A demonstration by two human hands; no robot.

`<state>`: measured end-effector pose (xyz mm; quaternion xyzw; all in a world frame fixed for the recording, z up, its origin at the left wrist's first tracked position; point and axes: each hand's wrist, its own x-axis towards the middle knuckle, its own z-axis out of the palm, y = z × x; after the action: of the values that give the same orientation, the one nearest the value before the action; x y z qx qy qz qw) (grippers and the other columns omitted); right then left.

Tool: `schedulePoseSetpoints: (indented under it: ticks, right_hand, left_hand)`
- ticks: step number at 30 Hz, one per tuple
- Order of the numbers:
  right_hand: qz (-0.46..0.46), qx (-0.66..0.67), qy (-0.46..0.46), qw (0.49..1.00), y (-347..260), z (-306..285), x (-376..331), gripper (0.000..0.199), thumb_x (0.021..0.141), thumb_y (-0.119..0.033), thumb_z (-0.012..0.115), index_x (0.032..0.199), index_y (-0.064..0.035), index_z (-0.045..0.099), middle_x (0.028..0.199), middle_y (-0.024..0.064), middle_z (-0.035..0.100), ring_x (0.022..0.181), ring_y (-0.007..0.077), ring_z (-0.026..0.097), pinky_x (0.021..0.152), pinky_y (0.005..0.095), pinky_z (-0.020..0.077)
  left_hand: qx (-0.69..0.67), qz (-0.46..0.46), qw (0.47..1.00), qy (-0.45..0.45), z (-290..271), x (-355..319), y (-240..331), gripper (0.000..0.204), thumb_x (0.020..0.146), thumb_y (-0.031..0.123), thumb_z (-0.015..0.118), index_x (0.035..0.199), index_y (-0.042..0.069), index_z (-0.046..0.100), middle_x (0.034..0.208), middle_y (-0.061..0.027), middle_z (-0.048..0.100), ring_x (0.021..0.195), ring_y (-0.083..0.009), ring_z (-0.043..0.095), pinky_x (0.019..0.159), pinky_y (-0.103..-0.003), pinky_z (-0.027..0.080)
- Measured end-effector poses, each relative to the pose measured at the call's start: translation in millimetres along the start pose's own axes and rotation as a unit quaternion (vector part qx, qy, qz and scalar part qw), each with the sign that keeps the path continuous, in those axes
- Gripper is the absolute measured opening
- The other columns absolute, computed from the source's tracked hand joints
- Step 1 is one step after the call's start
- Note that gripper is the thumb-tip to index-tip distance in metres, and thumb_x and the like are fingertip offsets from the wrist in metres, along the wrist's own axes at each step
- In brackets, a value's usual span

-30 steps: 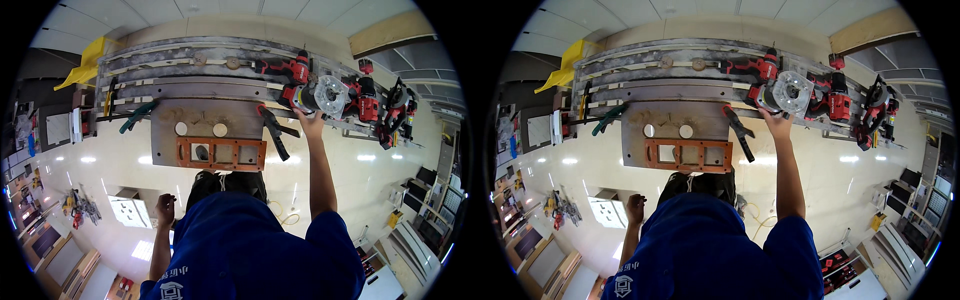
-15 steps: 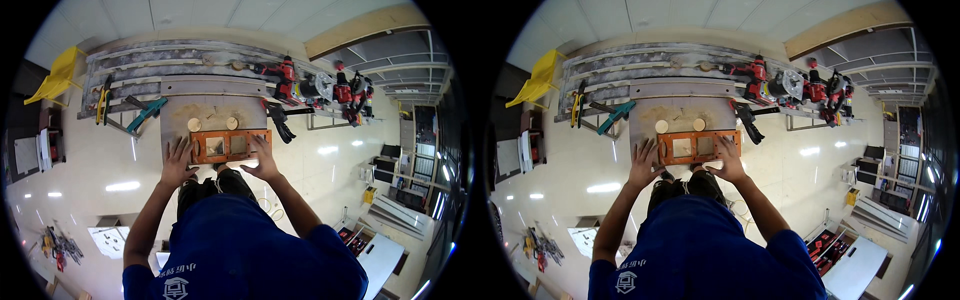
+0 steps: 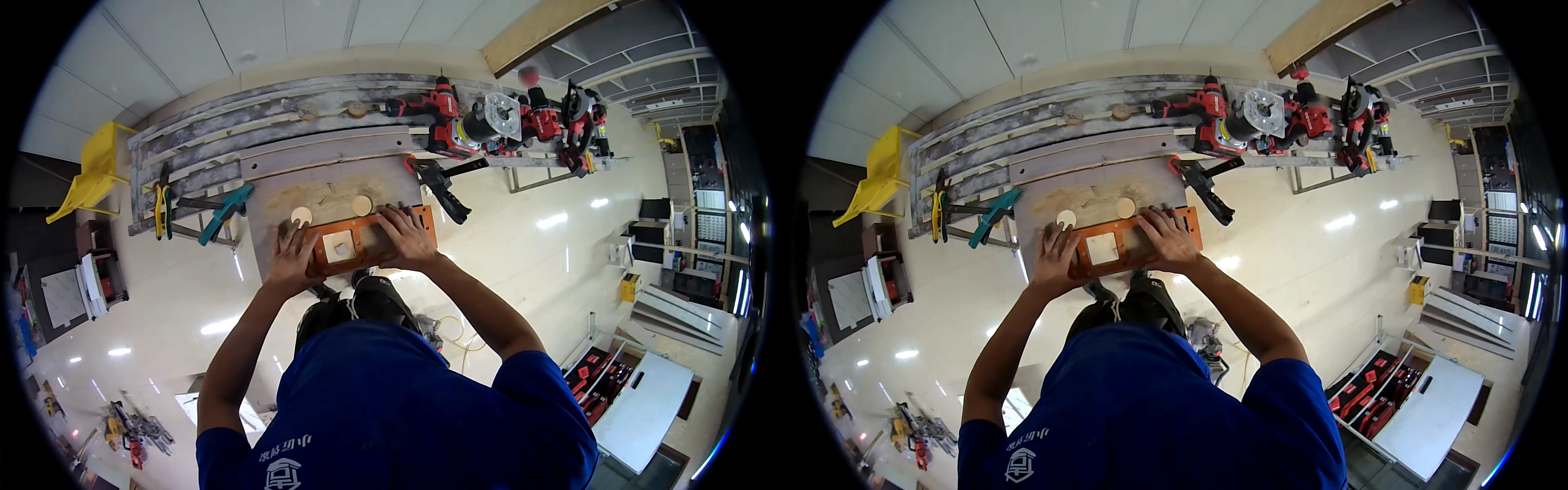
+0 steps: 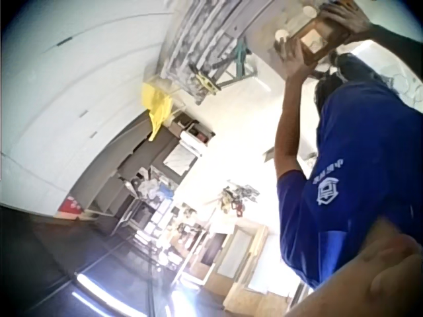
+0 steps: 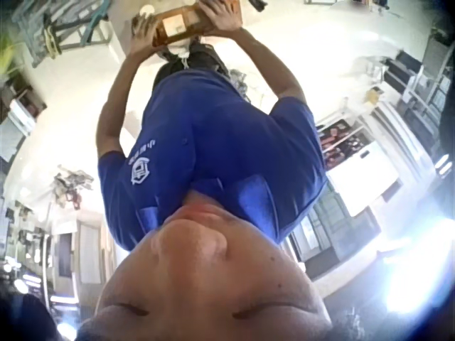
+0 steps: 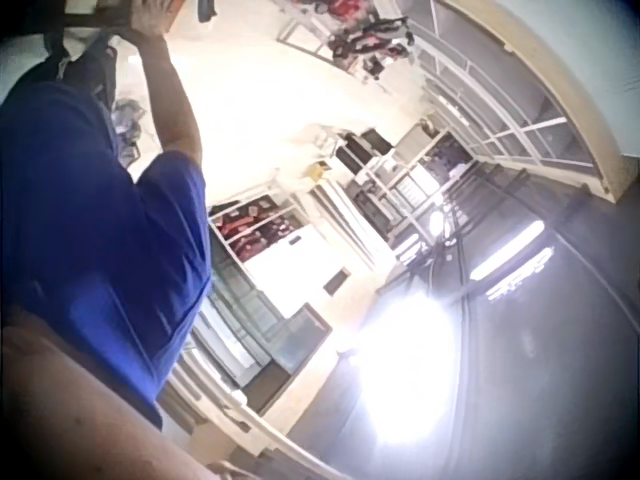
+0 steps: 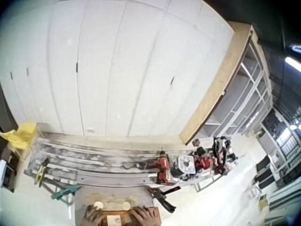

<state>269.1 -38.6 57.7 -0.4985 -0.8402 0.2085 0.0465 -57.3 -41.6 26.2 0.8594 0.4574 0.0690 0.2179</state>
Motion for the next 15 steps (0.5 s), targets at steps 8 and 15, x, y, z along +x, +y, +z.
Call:
schedulePoseSetpoints:
  ticks: [8, 15]
  right_hand:
    - [-0.015, 0.02, -0.004, 1.0, 14, 8, -4, 0.113, 0.061, -0.05, 0.085, 0.149, -0.0075, 0.03, 0.152, 0.0147, 0.033, 0.144, 0.0348, 0.026, 0.117, 0.0577, 0.0185]
    - [-0.052, 0.151, 0.08, 0.984, 17, -14, -28, 0.078, 0.071, -0.025, 0.083, 0.136, -0.0015, 0.046, 0.144, 0.0227, 0.041, 0.14, 0.04, 0.033, 0.115, 0.0556, 0.0277]
  left_hand:
    - [0.034, -0.028, 0.998, -0.042, -16, 7, 13, 0.107, 0.062, 0.051, 0.085, 0.147, 0.01, 0.036, 0.15, -0.0182, 0.039, 0.146, -0.0331, 0.025, 0.117, -0.063, 0.012]
    - [-0.015, -0.131, 0.991, 0.026, -35, -2, 37, 0.098, 0.07, 0.038, 0.083, 0.147, 0.004, 0.033, 0.151, -0.0232, 0.035, 0.146, -0.0408, 0.022, 0.117, -0.061, 0.014]
